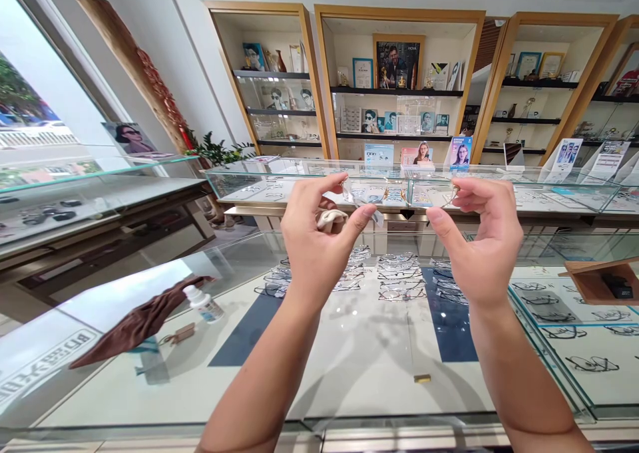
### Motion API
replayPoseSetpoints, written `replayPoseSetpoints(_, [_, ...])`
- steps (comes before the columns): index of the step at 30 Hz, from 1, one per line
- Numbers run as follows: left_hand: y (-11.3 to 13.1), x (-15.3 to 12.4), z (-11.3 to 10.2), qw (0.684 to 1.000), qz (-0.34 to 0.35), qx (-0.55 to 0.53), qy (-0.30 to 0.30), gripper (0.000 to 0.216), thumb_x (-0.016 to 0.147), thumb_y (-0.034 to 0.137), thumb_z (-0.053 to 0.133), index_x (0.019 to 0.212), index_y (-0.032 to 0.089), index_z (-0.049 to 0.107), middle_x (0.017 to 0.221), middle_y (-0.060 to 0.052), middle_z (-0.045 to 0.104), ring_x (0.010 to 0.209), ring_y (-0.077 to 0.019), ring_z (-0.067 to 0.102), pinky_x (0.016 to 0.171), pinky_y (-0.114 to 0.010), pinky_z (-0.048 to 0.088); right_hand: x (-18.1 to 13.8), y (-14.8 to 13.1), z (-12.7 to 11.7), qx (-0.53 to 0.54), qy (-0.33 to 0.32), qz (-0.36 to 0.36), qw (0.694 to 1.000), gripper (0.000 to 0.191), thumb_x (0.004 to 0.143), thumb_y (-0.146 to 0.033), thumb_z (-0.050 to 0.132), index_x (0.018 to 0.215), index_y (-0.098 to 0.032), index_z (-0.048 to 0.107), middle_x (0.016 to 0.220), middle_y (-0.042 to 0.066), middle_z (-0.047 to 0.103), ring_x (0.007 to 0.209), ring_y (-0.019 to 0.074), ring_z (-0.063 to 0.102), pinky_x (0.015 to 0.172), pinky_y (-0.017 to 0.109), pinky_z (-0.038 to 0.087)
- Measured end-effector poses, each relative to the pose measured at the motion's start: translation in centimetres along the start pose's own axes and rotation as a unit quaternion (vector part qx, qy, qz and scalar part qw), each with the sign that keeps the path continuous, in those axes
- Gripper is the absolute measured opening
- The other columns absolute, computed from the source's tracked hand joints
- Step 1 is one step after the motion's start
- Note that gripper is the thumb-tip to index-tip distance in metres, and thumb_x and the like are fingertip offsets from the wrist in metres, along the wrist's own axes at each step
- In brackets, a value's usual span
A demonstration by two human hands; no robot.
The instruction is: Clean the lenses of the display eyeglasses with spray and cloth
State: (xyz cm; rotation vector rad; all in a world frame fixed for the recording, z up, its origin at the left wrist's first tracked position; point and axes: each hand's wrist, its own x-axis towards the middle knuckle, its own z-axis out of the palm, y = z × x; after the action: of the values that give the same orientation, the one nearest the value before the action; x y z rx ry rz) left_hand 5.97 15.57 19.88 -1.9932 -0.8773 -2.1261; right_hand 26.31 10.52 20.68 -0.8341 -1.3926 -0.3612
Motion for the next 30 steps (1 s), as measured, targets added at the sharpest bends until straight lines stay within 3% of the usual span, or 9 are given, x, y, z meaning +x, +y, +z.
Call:
replayPoseSetpoints(15, [-0.5,-0.1,0.4,1.000,-0.023,-0.008,-0.016,0.045,0.088,0.051,0.081,0.125,0.027,0.073,0.116,-0.006,0.075,0.081,-0.0149,0.065,0.080,-0.032,0.056,0.1,-0.7,0.0,-0.018,0.038,-0.080,0.996,0.028,0.092,-0.031,0.077,0.118,-0.034,0.067,0.109,0.001,0.064,0.104,0.0241,0.063,0.089,0.048,0.058])
replayPoseSetpoints(23, [-1.5,-0.5,1.2,0.996,-0.055,-0.069,-0.025,0.053,0.086,0.054,0.083,0.132,0.030,0.071,0.125,-0.009,0.074,0.072,-0.0110,0.062,0.053,-0.022,0.047,-0.2,-0.9,0.1,-0.090,0.067,-0.178,0.978,0.036,0.090,-0.029,0.080,0.123,-0.033,0.067,0.109,0.004,0.066,0.101,0.0262,0.067,0.090,0.049,0.058])
replayPoseSetpoints(30, [-1.9,-0.7,1.4,0.995,-0.055,-0.081,-0.013,0.059,0.085,0.059,0.083,0.135,0.032,0.069,0.130,-0.009,0.072,0.074,-0.0127,0.066,0.057,-0.025,0.053,-0.5,-1.1,-0.1,-0.130,0.043,-0.097,0.986,0.029,0.089,-0.048,0.077,0.116,-0.036,0.071,0.106,0.008,0.065,0.108,0.0348,0.064,0.098,0.061,0.056])
